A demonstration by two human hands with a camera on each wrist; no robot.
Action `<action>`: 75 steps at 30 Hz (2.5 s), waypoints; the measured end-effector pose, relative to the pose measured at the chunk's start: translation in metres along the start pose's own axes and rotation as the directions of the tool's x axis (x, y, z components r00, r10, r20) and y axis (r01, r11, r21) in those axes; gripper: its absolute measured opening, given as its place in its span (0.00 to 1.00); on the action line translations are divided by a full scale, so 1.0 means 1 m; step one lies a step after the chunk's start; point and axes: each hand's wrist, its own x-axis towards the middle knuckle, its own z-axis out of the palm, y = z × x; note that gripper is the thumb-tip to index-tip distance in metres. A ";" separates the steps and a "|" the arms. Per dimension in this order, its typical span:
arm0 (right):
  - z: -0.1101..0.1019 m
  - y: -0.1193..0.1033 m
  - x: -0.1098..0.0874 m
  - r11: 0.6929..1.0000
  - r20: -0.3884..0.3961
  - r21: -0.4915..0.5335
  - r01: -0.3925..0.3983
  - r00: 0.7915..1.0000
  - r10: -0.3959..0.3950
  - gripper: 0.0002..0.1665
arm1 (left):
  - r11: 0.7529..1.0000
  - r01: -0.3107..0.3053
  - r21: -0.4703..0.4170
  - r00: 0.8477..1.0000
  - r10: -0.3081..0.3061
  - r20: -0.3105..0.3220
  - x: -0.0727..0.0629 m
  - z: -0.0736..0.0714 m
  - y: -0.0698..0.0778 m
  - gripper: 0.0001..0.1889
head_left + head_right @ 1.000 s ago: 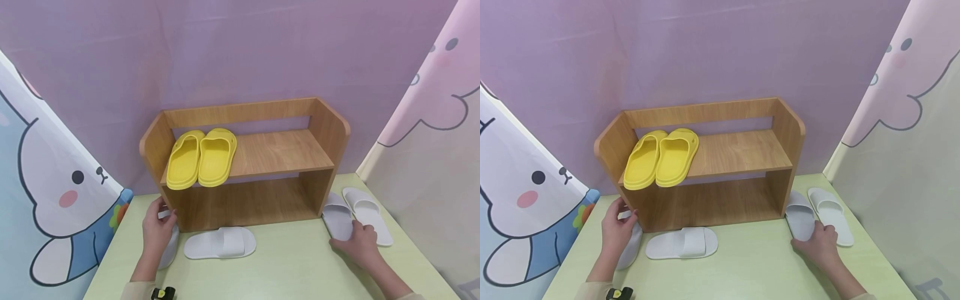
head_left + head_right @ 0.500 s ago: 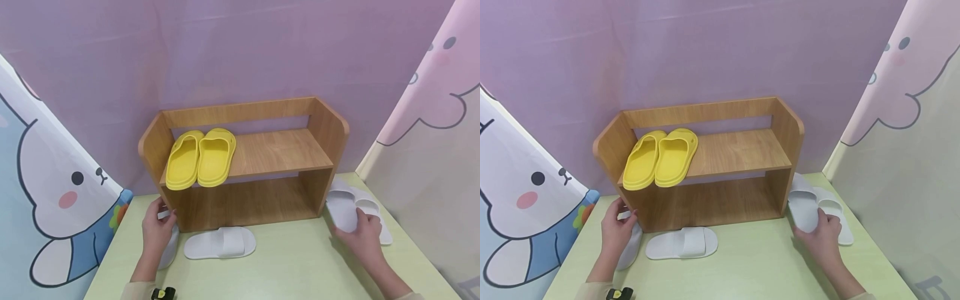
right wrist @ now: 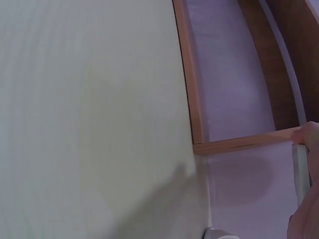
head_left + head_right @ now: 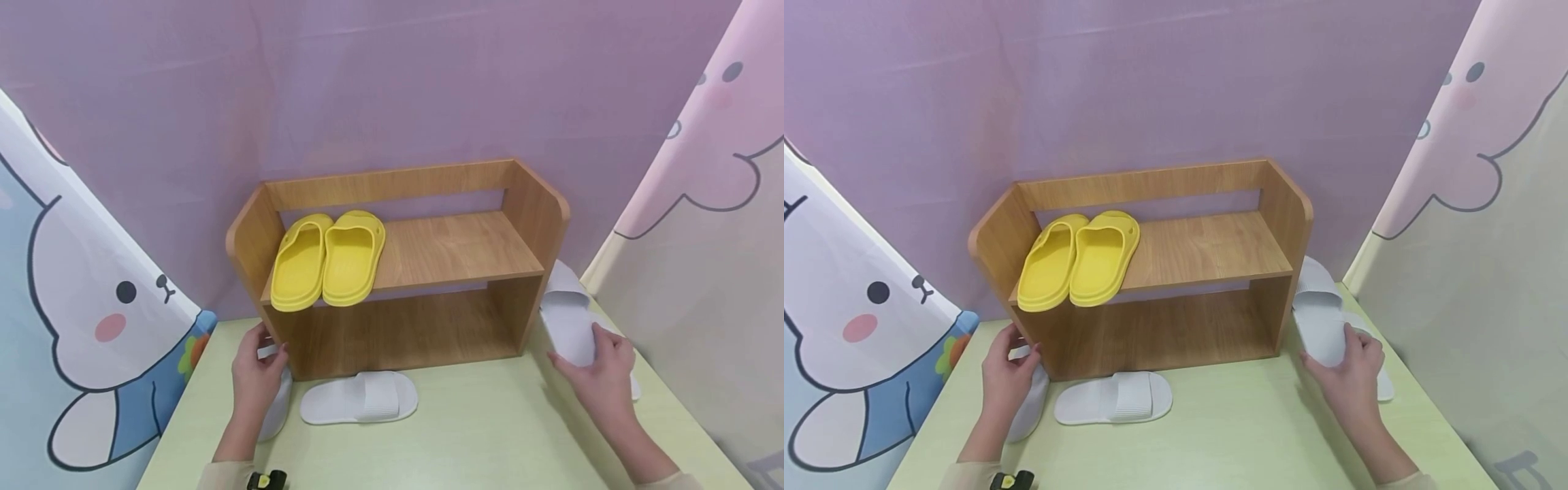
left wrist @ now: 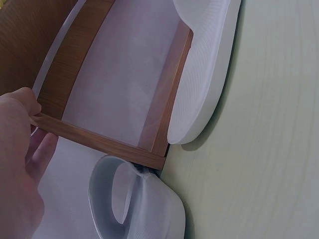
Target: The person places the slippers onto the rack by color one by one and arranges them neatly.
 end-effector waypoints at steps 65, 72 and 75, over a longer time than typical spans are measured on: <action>-0.029 -0.067 0.047 0.955 -0.453 0.145 0.260 0.875 -0.169 0.64 | 1.000 0.024 0.002 1.000 -0.024 0.010 0.000 0.000 0.001 0.30; -0.038 -0.092 0.044 0.944 -0.487 0.167 0.283 0.857 -0.171 0.61 | 1.000 0.031 0.005 0.999 -0.031 0.013 0.000 0.000 0.001 0.30; -0.042 -0.104 0.042 0.938 -0.493 0.184 0.294 0.853 -0.171 0.60 | 1.000 0.028 0.008 1.000 -0.028 0.014 0.000 0.000 0.001 0.30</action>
